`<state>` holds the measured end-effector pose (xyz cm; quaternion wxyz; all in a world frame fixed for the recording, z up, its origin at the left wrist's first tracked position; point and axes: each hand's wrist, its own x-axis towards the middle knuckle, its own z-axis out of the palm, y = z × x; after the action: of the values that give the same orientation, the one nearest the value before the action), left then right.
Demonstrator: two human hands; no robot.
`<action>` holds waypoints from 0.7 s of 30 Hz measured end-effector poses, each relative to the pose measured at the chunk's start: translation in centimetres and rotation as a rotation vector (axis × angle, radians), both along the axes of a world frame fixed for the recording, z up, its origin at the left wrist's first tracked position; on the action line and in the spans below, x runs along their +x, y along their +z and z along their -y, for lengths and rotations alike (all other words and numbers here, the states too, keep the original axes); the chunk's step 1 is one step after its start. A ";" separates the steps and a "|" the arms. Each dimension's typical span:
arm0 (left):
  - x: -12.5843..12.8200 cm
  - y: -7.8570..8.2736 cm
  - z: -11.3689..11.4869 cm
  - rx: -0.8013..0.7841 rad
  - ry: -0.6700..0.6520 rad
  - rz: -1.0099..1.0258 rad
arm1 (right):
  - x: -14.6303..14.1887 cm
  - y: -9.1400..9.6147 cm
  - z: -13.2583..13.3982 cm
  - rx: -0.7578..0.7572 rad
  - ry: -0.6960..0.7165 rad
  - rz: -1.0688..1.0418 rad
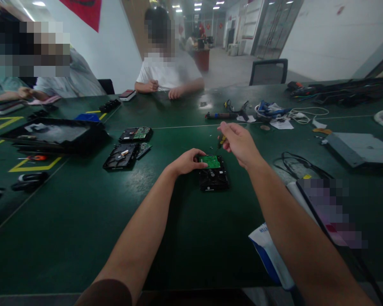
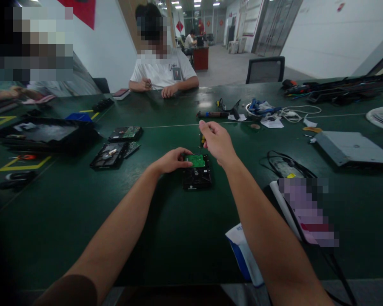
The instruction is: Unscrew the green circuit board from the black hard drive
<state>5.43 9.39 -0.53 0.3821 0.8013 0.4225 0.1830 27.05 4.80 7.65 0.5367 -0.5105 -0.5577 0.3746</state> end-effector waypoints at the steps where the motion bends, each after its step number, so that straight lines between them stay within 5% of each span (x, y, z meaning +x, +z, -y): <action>1: 0.0 0.0 0.0 0.003 0.000 0.004 | 0.0 0.0 0.0 -0.008 0.004 0.008; 14: 0.1 0.0 0.0 0.027 -0.018 0.014 | -1.0 0.7 0.9 -0.178 0.203 -0.260; 21: 0.0 -0.3 -0.2 0.040 -0.014 0.008 | -0.2 0.2 0.2 -0.062 0.089 0.020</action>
<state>5.41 9.59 -0.83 0.3687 0.8110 0.4116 0.1919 26.80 4.56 7.85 0.4977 -0.5055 -0.5732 0.4100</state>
